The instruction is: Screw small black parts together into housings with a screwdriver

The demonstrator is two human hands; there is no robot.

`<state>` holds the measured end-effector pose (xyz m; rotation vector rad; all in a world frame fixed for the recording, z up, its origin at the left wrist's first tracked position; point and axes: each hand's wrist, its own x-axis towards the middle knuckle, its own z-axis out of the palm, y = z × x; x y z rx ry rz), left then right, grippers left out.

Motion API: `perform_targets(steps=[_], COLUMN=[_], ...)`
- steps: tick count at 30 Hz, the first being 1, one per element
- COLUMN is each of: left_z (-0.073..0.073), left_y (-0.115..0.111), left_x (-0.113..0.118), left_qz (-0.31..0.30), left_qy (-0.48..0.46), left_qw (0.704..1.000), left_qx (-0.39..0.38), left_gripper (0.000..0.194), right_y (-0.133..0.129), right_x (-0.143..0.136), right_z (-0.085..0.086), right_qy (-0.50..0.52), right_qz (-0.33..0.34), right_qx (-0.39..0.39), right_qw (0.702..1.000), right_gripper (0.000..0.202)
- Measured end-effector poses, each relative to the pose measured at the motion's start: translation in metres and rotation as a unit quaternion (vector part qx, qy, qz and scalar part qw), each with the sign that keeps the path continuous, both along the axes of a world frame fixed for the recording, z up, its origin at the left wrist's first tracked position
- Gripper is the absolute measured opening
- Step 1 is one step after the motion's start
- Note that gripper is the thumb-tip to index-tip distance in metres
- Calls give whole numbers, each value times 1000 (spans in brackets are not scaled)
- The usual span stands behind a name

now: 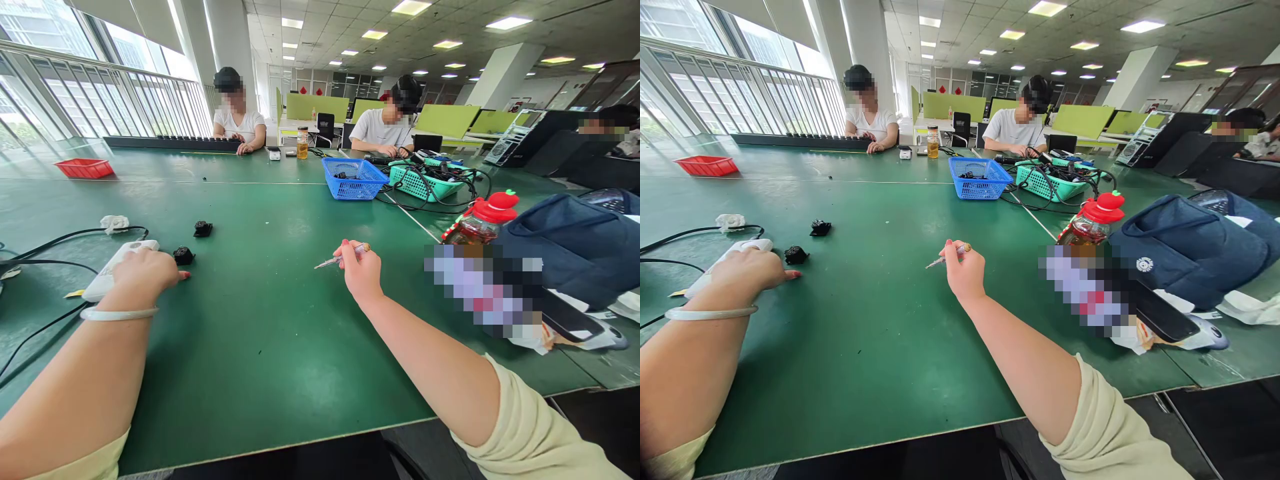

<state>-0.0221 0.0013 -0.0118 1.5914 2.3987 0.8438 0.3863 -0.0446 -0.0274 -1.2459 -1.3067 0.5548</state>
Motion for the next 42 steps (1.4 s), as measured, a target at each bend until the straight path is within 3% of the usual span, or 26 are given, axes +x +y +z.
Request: perform_targets(steps=[3, 5, 8, 13, 17, 26, 36, 42], left_z=[-1, 1, 6, 13, 11, -9, -2, -5], left_y=[-1, -2, -4, -6, -2, 16, 12, 14], left_x=[7, 14, 23, 43, 56, 45, 45, 41], left_qz=[72, 76, 60, 37, 17, 24, 56, 60], left_qy=[84, 113, 150, 206, 232, 246, 216, 218], left_qw=[989, 984, 983, 977, 972, 969, 973, 973], left_qx=[-97, -115, -89, -27, -14, -19, -60, -55], left_gripper=[47, 45, 41, 54, 51, 39, 38, 43], right_y=[-1, -1, -1, 0, 0, 0, 0, -2], right_x=[0, 0, 1, 0, 0, 0, -1, -1], right_z=[2, 2, 1, 0, -1, -2, -3, -2], right_qy=[-6, -8, -11, -14, -11, -10, -18, -17], right_qz=[-3, -5, -2, -5, -1, -6, -4, -1], right_qx=[5, 10, 10, 11, 13, 6, 13, 15], right_qw=[1000, 1000, 1000, 1000, 1000, 1000, 1000, 1000], right_gripper=[44, 45, 46, 44, 43, 43, 44, 43])
